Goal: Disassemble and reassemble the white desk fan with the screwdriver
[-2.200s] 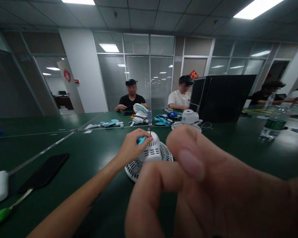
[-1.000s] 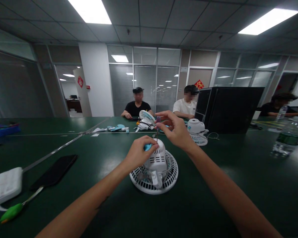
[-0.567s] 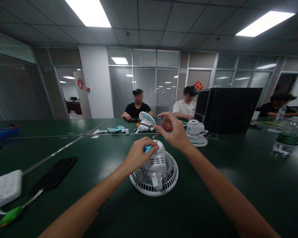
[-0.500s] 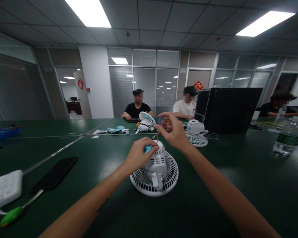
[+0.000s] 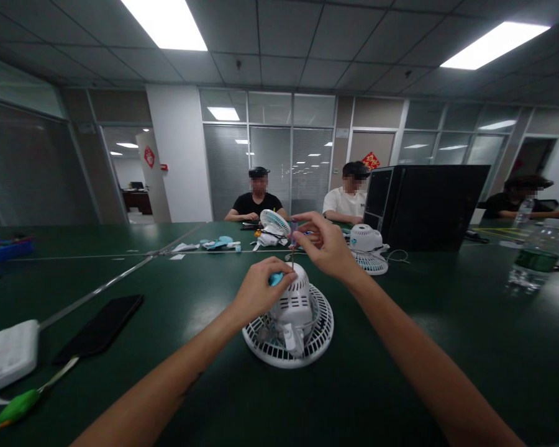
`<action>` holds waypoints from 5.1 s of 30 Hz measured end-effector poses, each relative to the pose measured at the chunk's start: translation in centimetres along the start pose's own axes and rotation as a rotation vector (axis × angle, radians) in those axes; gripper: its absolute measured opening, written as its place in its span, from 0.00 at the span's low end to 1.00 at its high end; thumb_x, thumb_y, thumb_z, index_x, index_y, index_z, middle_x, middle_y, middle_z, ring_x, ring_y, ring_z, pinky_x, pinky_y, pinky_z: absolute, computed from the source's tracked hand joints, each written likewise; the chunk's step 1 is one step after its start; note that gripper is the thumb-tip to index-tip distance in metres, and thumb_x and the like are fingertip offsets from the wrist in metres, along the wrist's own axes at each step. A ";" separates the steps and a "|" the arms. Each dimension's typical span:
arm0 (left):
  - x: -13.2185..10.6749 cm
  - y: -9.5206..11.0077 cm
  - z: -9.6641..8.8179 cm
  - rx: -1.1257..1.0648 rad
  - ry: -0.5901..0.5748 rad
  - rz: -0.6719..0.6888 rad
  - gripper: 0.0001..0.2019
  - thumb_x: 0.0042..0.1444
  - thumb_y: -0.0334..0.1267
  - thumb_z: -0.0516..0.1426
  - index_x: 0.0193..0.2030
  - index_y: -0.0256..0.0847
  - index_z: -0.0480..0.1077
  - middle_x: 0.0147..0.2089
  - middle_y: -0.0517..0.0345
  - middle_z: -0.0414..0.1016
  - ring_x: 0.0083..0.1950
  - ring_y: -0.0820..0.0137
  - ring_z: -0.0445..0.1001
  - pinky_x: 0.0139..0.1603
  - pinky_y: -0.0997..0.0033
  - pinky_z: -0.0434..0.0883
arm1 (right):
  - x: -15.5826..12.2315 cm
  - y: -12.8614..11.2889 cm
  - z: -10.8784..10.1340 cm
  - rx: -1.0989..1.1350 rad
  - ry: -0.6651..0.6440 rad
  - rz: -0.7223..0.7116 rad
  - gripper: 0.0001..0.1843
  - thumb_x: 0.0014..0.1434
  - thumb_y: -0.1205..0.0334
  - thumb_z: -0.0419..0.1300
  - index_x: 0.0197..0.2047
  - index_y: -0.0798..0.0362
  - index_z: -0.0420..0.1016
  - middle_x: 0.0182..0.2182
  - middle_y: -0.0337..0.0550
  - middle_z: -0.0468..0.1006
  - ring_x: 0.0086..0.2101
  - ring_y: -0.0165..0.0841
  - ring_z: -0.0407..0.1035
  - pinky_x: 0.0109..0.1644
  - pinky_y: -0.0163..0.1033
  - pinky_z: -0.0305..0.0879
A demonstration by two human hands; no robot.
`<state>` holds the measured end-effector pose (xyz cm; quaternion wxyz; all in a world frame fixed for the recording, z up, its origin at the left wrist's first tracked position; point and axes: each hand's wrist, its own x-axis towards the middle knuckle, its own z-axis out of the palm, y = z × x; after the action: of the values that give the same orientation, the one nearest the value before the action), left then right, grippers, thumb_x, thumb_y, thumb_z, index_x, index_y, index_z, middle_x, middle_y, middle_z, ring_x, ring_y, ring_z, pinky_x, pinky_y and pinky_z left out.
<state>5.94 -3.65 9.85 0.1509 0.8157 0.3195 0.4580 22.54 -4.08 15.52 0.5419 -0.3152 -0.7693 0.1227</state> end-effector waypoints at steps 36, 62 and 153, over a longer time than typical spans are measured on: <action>4.0 1.4 1.4 0.401 -0.185 0.140 0.14 0.63 0.42 0.54 0.44 0.37 0.78 0.45 0.47 0.81 0.48 0.57 0.77 0.54 0.55 0.70 | -9.8 6.9 -0.8 0.807 0.379 0.869 0.23 0.38 0.58 0.77 0.23 0.53 0.65 0.25 0.37 0.77 0.26 0.26 0.72 0.25 0.30 0.71; 3.4 1.3 0.4 0.408 -0.340 0.050 0.17 0.65 0.39 0.48 0.49 0.40 0.77 0.52 0.51 0.78 0.54 0.60 0.75 0.59 0.59 0.68 | -9.8 6.7 -0.4 0.780 0.451 0.894 0.13 0.48 0.69 0.71 0.29 0.53 0.68 0.22 0.35 0.75 0.26 0.27 0.71 0.24 0.31 0.70; 2.4 -2.8 -3.2 -0.794 0.370 -0.281 0.26 0.60 0.63 0.49 0.26 0.42 0.60 0.16 0.73 0.44 0.14 0.79 0.46 0.19 0.79 0.56 | -4.4 3.0 4.4 -0.219 -0.153 0.142 0.40 0.45 0.45 0.71 0.58 0.47 0.66 0.55 0.50 0.69 0.54 0.46 0.65 0.58 0.54 0.60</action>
<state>3.05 -0.12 11.59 0.4528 0.5478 0.2485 0.6581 20.48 -3.86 8.89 0.4341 -0.4157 -0.7929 0.0998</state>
